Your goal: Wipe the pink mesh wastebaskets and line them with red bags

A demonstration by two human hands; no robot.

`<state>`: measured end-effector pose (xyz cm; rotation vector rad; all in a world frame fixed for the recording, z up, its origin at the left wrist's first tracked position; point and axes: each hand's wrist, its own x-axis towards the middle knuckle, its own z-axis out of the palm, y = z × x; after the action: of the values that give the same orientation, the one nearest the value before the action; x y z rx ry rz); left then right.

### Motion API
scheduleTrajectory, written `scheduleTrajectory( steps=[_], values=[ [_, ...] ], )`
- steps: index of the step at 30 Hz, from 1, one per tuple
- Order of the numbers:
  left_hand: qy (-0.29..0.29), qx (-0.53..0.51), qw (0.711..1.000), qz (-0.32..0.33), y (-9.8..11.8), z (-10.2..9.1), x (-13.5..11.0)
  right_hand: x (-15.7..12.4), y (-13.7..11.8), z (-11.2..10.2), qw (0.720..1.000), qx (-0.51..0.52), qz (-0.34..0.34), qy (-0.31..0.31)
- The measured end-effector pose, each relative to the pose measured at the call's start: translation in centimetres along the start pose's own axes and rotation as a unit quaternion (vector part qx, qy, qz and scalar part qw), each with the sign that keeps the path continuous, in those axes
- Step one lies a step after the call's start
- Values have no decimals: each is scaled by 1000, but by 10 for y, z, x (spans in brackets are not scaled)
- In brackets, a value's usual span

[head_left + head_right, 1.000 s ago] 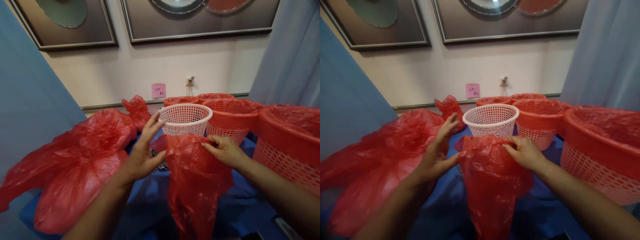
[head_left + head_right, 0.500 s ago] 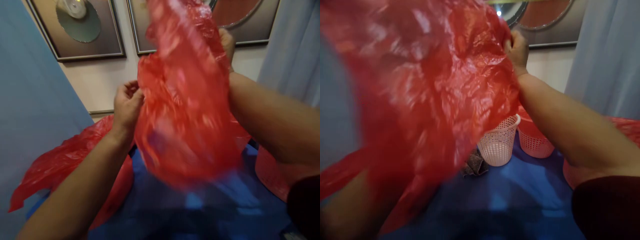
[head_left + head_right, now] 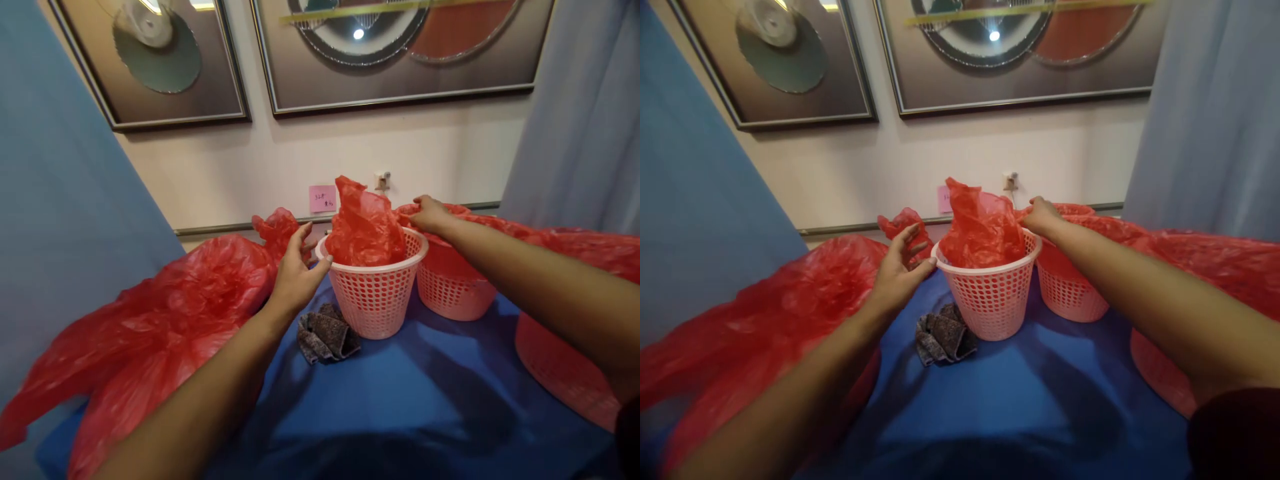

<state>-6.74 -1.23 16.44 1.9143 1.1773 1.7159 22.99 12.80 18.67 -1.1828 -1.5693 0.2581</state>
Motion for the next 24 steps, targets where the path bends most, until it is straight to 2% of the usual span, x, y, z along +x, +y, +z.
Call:
scheduleTrajectory(
  steps=[3, 6, 8, 11, 14, 17, 18, 21, 24],
  values=[
    [-49, 90, 995, 19, -14, 9, 6, 2, -13, -12, 995, -93, 4, -25],
    [-102, 155, 983, 16, -23, 16, 6, -4, -34, -7, 987, -128, -81, -62],
    [-106, 173, 979, 19, -25, 17, 7, -5, -46, 1, 976, -148, -138, -85],
    [-25, 212, 973, 89, -26, 13, 20, -1, -59, 12, 962, -183, -161, -125],
    [71, 239, 957, 149, -23, 7, 59, 3, -63, 21, 960, -193, -136, -151],
    [135, 240, 954, 119, -18, 6, 111, -5, -64, 26, 960, -187, -130, -166],
    [133, 242, 957, 90, -17, 7, 126, -10, -64, 27, 958, -187, -137, -171],
    [2, 263, 965, 11, -13, 14, 148, -28, -62, 20, 944, -201, -186, -183],
    [-132, 243, 961, 6, -4, 22, 124, -35, -54, 8, 935, -197, -244, -164]
  ],
)
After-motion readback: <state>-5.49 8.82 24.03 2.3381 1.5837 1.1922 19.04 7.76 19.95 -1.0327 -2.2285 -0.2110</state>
